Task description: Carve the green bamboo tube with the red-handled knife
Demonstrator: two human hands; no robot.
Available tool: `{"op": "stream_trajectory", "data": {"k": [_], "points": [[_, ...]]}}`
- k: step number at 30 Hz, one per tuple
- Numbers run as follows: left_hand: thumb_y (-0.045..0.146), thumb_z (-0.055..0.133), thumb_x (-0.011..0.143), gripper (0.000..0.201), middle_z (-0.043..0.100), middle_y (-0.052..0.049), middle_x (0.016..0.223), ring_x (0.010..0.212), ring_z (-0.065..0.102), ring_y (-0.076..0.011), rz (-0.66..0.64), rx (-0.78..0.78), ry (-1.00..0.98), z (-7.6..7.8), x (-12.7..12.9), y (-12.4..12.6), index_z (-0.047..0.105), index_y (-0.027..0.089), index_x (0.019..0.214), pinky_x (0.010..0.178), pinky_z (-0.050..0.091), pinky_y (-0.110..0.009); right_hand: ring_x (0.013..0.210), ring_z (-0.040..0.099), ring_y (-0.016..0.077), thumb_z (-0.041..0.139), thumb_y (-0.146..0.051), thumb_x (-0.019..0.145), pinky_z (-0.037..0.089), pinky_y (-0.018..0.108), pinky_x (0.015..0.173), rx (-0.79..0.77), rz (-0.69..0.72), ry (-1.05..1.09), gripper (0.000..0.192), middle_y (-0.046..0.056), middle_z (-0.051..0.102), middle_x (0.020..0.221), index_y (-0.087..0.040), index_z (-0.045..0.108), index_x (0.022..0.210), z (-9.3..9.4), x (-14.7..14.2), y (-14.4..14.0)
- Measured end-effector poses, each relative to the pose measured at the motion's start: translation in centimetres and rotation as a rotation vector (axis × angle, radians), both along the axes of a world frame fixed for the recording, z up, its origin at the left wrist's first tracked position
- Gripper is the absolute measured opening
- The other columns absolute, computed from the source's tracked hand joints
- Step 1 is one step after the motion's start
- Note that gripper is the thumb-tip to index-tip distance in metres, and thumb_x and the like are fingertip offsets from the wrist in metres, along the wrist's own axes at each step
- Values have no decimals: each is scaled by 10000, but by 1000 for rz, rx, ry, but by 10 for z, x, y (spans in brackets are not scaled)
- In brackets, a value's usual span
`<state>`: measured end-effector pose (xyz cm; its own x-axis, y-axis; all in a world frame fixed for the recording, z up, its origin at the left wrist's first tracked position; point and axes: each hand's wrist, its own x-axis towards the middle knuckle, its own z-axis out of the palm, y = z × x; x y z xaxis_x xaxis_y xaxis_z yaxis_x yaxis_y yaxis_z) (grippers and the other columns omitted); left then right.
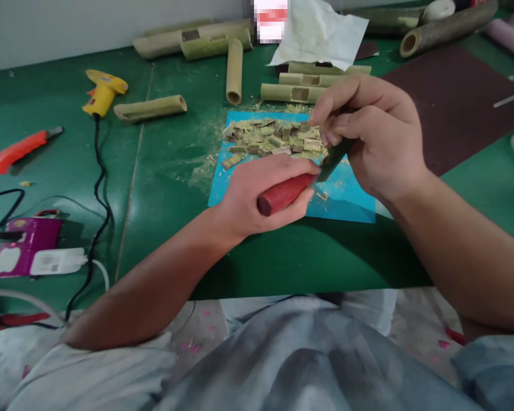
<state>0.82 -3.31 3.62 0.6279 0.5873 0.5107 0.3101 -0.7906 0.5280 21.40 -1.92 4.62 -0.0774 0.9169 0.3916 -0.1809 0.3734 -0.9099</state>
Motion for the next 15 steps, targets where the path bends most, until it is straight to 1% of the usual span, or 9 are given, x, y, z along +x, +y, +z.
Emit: {"op": "stream_trajectory", "data": {"k": [2,4,7,11,15], "points": [[332,654,995,248,837,-40,1049,929,785,-176,-26,43,84,2,-4,4,750,217,1192,892,606,-288,632,444,193,632,-169,775,379,348,627,-3,11,1,193,-6,540,663,-272,795,775,0,0,0],[352,627,1010,261,828,-32,1004,942,783,-187,-18,70,175,6,-7,6,747,239,1212,881,595,-286,630,434,185,624,-154,764,367,348,632,-12,18,15,208,-3,552,659,-257,805,773,1,0,0],[382,602,1024,289,824,-43,1027,988,782,-205,-19,65,263,12,-9,7,739,252,1242,886,582,-288,622,416,180,620,-149,740,357,348,630,-22,15,19,214,-3,550,643,-256,805,754,3,-1,-1],[397,587,1039,301,821,-67,1103,1042,779,-215,-52,-7,280,17,-11,10,740,249,1251,952,567,-299,589,381,172,588,-129,715,328,347,613,-29,35,6,246,-9,536,617,-260,794,739,5,-1,-1],[426,613,1027,313,818,-56,1073,1018,779,-214,-62,-68,261,20,-14,15,749,271,1263,974,564,-305,573,355,168,556,-97,687,301,341,596,-25,62,7,262,-20,508,589,-250,766,718,5,-2,-1]]}}
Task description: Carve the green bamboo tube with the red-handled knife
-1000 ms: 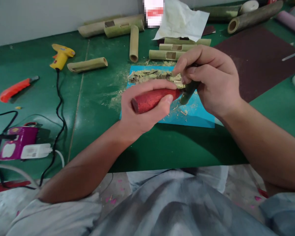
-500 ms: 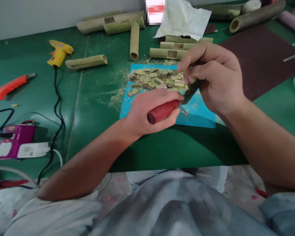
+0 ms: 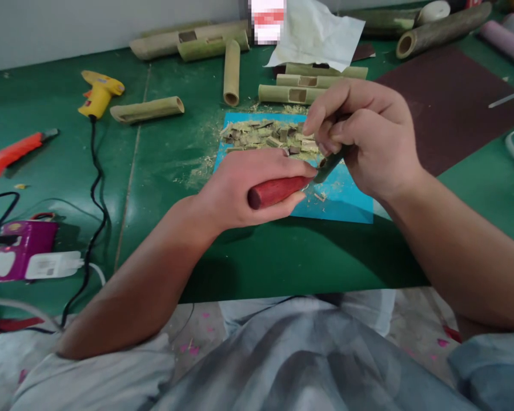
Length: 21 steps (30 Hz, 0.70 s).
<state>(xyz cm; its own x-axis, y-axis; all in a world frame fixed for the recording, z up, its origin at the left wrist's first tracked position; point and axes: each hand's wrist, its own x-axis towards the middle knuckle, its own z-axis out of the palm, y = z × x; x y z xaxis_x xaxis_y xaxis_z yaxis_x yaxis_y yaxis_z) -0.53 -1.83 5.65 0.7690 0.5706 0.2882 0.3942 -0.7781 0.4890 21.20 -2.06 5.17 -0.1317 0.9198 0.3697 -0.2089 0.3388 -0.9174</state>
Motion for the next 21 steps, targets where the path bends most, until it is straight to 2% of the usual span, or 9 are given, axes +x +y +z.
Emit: {"op": "stream_trajectory", "data": {"k": [4,7,9,10,12,14,17,21], "points": [[437,680,991,311,823,-62,1057,1007,790,-224,-36,-57,-50,4,-3,5,778,273,1237,976,575,-322,570,328,167,556,-85,726,282,331,578,1,22,-12,260,-28,479,583,-244,761,741,-1,-1,1],[473,773,930,308,833,-57,1051,1021,797,-242,-16,-146,-126,1,-4,6,811,281,1169,986,593,-350,559,314,170,571,-90,746,327,330,579,-4,67,-40,257,-30,477,576,-257,766,753,0,0,3],[492,821,893,294,841,-43,1016,926,795,-213,67,-238,-285,-6,-4,8,838,280,1097,878,622,-330,541,309,170,574,-93,730,347,333,579,-11,83,-32,253,-32,478,560,-261,763,742,0,0,6],[497,833,882,283,841,-29,963,818,776,-180,125,-293,-397,-11,-4,8,848,276,1059,758,621,-303,530,306,170,568,-95,721,347,334,575,-14,82,-20,253,-34,478,550,-260,759,733,0,0,7],[498,852,862,265,815,8,817,584,673,-109,238,-405,-612,-21,-3,11,859,268,994,493,513,-247,513,310,168,564,-101,708,349,333,565,-14,84,-5,244,-40,487,542,-258,750,729,-1,-1,9],[499,863,840,268,755,31,678,451,565,-76,307,-517,-717,-29,-2,14,856,255,951,361,382,-228,504,310,163,560,-111,709,345,328,558,-5,80,18,238,-46,487,534,-253,749,736,-2,-2,10],[531,845,829,327,715,10,627,434,558,-94,335,-650,-712,-34,1,16,837,220,929,345,393,-240,507,308,158,574,-138,742,324,318,547,-9,74,43,217,-48,478,518,-242,766,743,-3,-3,10],[696,763,841,529,735,-43,679,476,616,-129,322,-708,-758,-36,7,15,815,180,948,361,411,-241,499,318,150,628,-236,834,320,297,529,-40,53,16,168,-53,467,493,-254,750,720,-2,-5,8]]}}
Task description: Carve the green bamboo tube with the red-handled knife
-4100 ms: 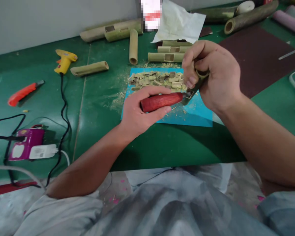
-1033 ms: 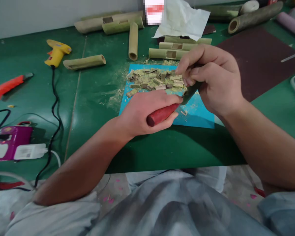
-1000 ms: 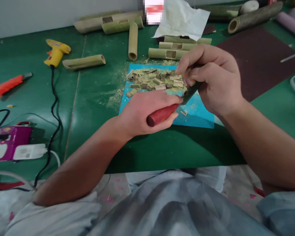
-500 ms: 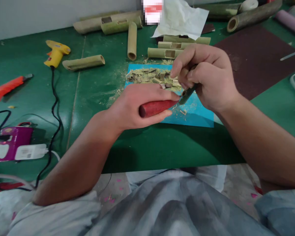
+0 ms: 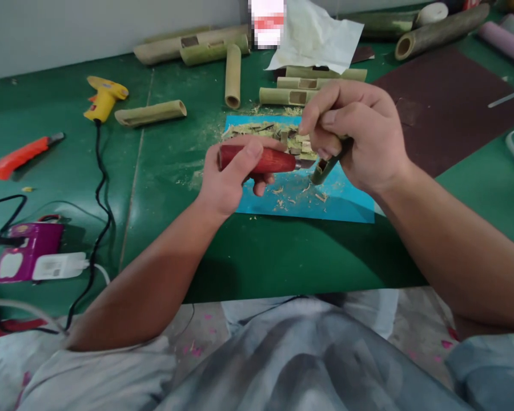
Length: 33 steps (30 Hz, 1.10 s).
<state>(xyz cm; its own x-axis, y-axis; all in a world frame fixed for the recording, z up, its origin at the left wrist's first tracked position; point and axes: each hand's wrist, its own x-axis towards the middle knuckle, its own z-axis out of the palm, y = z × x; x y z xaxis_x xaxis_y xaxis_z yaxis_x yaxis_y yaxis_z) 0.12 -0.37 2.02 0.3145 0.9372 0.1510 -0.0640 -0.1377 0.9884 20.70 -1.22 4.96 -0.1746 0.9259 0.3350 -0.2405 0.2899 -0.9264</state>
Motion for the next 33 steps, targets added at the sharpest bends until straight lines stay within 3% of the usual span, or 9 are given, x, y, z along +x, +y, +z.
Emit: {"op": "stream_trajectory", "data": {"k": [6,12,17,19,22,27,33], "points": [[603,838,831,466,732,-29,644,452,628,-133,-93,-28,14,0,-4,2,804,171,1002,387,464,-235,461,300,134,614,-171,825,282,295,510,-7,17,65,179,-60,461,467,-228,738,709,0,-4,0],[518,841,857,383,777,-22,710,484,657,-137,-173,-30,50,1,-14,11,796,213,1084,418,507,-247,460,317,157,614,-164,816,343,321,536,-14,17,34,204,-47,453,474,-262,744,694,1,-2,0],[496,880,786,316,797,-30,751,471,633,-123,-103,-25,-4,1,-13,11,827,220,929,363,438,-237,467,327,162,606,-151,817,336,340,539,-20,14,9,208,-41,489,497,-261,756,724,1,0,-1],[497,881,786,309,792,-30,735,470,632,-133,-130,-40,4,1,-11,9,839,230,937,371,459,-254,465,337,158,606,-142,820,345,338,542,-20,17,1,206,-42,502,505,-258,751,729,1,0,-1],[532,884,781,353,769,-20,668,514,667,-163,-172,-57,60,1,-7,6,838,245,981,478,558,-297,474,336,159,596,-157,814,338,328,530,-5,-18,33,201,-41,486,497,-260,732,709,1,-2,-1],[584,855,807,345,800,-33,775,592,677,-165,-60,50,190,0,-7,7,833,252,899,610,587,-334,504,373,170,617,-196,791,384,323,542,-50,-61,-47,154,-22,511,550,-271,729,717,3,-1,-2],[507,849,834,262,835,-16,909,587,679,-148,-72,122,330,16,-12,0,868,285,971,616,582,-323,520,436,163,622,-175,740,403,325,515,-43,-11,33,180,-10,615,689,-272,773,745,-1,-1,0]]}}
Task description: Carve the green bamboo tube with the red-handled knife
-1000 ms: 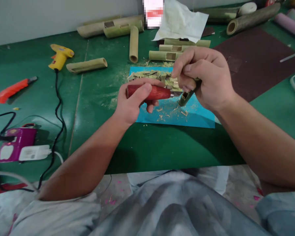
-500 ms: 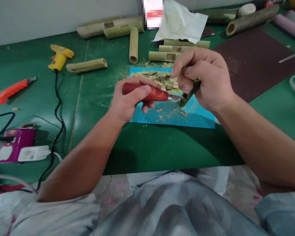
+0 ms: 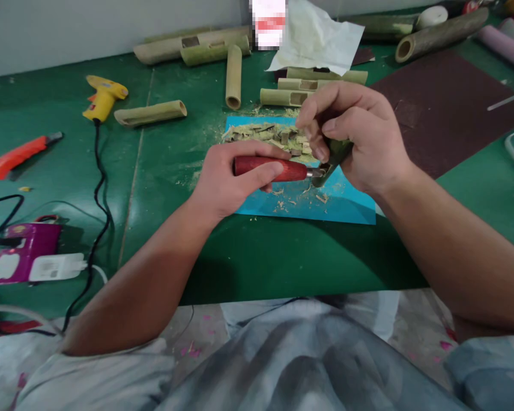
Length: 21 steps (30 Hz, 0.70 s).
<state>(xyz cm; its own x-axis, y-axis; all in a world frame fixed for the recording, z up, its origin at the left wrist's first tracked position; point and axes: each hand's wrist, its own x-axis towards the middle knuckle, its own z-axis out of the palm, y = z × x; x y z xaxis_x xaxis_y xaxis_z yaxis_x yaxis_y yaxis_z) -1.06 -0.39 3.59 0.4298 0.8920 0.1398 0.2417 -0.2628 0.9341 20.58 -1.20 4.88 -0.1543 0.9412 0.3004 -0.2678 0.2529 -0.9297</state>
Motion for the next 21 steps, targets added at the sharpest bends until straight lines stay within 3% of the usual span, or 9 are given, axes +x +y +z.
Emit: {"op": "stream_trajectory", "data": {"k": [3,9,13,16,21], "points": [[486,816,878,288,839,-8,894,587,686,-149,-50,75,125,11,-5,-6,870,279,1071,618,574,-301,482,452,160,598,-169,797,393,325,501,28,41,48,196,-11,643,633,-238,778,759,-1,0,1],[452,725,954,343,868,-15,1038,620,708,-142,-199,107,297,24,-9,-10,834,293,1238,586,553,-250,379,308,140,587,-165,793,276,315,415,3,96,-63,169,-62,417,420,-245,716,719,3,3,2],[399,654,991,339,852,9,1188,928,811,-188,-328,84,380,30,-4,-12,813,318,1279,783,625,-247,368,283,135,614,-200,830,251,320,403,-22,112,-60,172,-62,407,406,-247,721,703,5,2,1],[378,633,998,321,851,9,1188,1085,814,-221,-325,72,366,33,0,-16,824,311,1247,899,646,-276,364,287,129,660,-281,885,203,323,408,-31,99,-47,189,-68,414,405,-237,756,729,7,1,0],[358,634,1005,310,849,-5,1197,1076,819,-232,-254,92,365,33,1,-24,827,287,1237,912,655,-290,343,259,113,638,-350,981,222,316,424,-7,100,-49,355,-71,415,385,-225,720,660,7,-3,-1]]}}
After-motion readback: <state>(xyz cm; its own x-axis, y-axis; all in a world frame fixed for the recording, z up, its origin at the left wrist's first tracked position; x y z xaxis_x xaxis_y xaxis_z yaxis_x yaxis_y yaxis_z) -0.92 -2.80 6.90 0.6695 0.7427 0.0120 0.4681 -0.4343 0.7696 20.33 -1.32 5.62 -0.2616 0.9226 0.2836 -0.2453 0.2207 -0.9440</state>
